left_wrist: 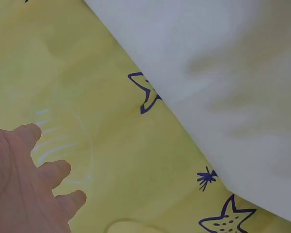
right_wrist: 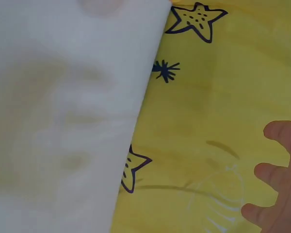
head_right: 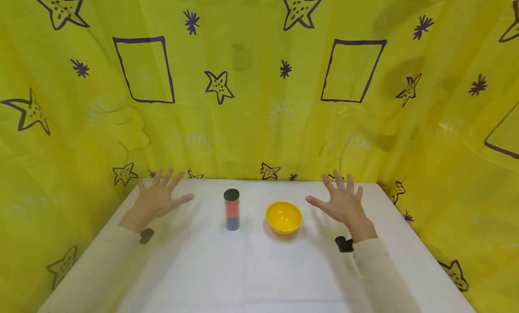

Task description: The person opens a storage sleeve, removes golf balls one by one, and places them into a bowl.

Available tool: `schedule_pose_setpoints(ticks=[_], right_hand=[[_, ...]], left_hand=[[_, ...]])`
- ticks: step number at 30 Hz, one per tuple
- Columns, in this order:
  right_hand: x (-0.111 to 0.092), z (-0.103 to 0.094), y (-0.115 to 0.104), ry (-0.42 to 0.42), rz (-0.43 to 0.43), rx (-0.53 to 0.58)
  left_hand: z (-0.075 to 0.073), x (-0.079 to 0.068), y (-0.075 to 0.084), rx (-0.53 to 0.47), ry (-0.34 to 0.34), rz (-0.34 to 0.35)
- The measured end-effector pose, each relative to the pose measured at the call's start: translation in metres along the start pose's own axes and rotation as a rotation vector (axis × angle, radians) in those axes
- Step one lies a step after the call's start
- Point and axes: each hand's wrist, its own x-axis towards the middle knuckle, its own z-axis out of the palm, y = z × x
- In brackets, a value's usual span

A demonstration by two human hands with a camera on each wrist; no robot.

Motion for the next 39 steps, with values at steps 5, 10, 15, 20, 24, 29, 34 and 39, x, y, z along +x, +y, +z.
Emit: schedule_pose_setpoints(ticks=[5, 10, 15, 20, 24, 29, 34, 39], right_hand=[[-0.004, 0.003, -0.006, 0.011, -0.014, 0.059], [-0.011, 0.005, -0.016, 0.014, -0.035, 0.158], [-0.018, 0.004, -0.026, 0.019, -0.079, 0.266], [-0.024, 0.004, -0.035, 0.064, -0.141, 0.314], [-0.026, 0.007, -0.043, 0.135, -0.217, 0.368], [-0.029, 0.014, -0.05, 0.195, -0.3, 0.407], [-0.03, 0.017, -0.058, 0.214, -0.332, 0.41], [-0.028, 0.02, -0.068, 0.202, -0.385, 0.429]], left_hand=[[0.007, -0.004, 0.004, -0.063, 0.019, -0.011], [0.015, -0.006, 0.01, -0.156, 0.069, -0.026], [0.019, -0.007, 0.022, -0.33, 0.156, 0.002], [0.02, -0.006, 0.04, -0.58, 0.236, 0.026], [0.024, -0.004, 0.054, -0.729, 0.306, 0.034], [0.037, -0.001, 0.066, -0.783, 0.322, 0.03], [0.048, 0.002, 0.076, -0.8, 0.279, 0.059], [0.055, 0.004, 0.082, -0.807, 0.217, 0.069]])
